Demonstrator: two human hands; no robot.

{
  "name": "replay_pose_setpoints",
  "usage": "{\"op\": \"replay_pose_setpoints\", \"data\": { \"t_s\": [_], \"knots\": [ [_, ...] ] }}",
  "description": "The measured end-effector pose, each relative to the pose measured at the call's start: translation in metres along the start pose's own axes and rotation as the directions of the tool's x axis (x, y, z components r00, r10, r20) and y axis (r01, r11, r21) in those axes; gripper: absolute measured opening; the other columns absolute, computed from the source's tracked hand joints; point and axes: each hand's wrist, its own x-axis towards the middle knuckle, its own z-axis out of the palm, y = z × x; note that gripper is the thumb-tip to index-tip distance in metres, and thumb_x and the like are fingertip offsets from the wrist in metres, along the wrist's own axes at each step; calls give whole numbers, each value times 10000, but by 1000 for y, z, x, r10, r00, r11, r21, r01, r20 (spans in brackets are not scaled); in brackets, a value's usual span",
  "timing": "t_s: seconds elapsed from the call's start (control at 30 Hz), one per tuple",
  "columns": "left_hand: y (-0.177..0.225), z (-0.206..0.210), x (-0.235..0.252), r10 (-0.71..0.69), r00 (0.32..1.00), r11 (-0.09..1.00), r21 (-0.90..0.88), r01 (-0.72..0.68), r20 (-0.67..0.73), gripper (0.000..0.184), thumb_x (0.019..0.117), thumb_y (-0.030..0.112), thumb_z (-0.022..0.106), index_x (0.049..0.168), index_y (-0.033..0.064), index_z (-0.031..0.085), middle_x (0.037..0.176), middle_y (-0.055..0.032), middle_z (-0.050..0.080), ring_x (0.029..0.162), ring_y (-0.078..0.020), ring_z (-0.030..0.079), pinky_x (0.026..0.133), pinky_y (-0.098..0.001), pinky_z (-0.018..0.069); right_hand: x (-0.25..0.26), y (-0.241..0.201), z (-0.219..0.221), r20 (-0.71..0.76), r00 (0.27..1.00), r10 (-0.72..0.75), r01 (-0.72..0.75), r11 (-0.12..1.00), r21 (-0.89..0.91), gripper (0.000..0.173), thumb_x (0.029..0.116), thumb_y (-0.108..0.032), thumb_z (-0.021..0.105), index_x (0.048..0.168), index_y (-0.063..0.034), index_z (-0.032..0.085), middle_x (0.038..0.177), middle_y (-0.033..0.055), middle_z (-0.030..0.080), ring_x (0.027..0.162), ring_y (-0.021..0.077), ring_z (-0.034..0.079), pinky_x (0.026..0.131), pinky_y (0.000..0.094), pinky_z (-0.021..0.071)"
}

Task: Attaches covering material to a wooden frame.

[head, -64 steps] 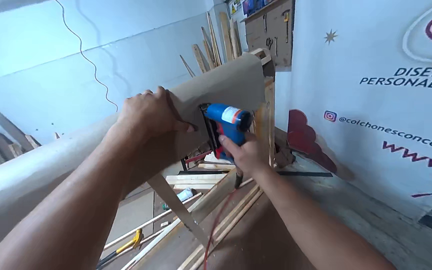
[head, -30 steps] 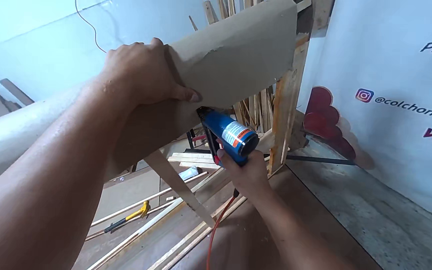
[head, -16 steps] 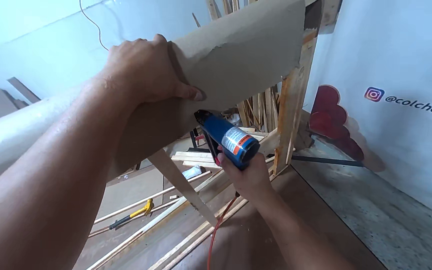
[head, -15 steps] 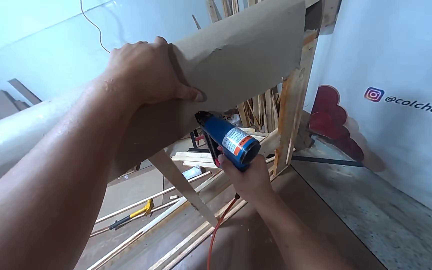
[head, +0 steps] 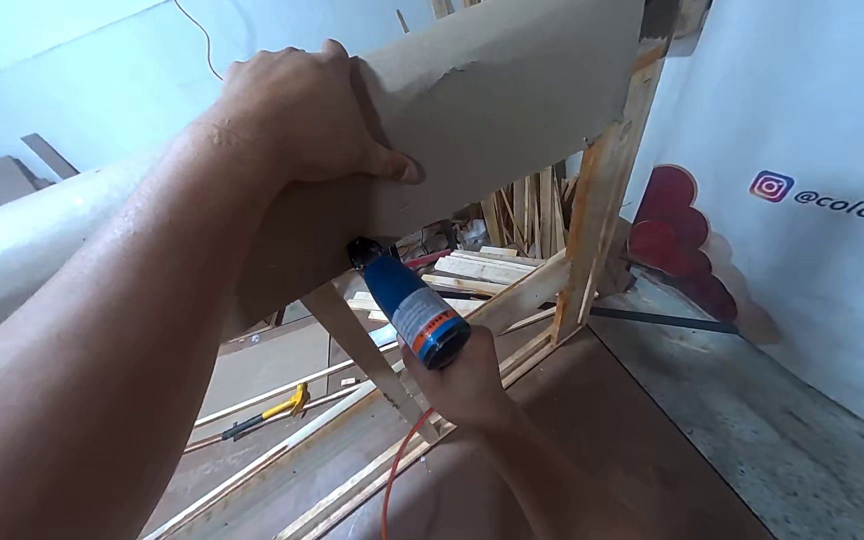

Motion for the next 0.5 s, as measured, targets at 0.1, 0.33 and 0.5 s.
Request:
{"op": "replay_pose_setpoints", "data": {
  "t_s": [0.1,0.33,0.5],
  "knots": [
    [-1,-2,3,15,1000,1000,-7,-15,-15,1181,608,870,741,1461,108,444,1192,-288,625,1145,-531,589,871,-768,432,5,3,-20,-41,994,99,-99,995,-4,196,871,-284,758,1007,-146,725,773,-74,720,668,4,688,584,247,612],
    [7,-16,27,47,994,997,-57,-42,99,1163,636,830,766,1386,0,446,1080,-271,644,1026,-476,639,823,-722,488,17,32,-95,-158,971,181,-177,983,42,253,906,-377,722,1043,-165,705,752,-30,713,585,111,679,524,326,611],
    [50,-10,57,42,997,997,-71,-37,70,1290,618,625,926,1579,63,272,1221,-358,596,1144,-567,579,888,-777,452,37,34,-106,-159,972,171,-173,985,3,158,895,-312,736,934,-159,721,714,-63,698,595,42,666,523,270,590]
  ]
}}
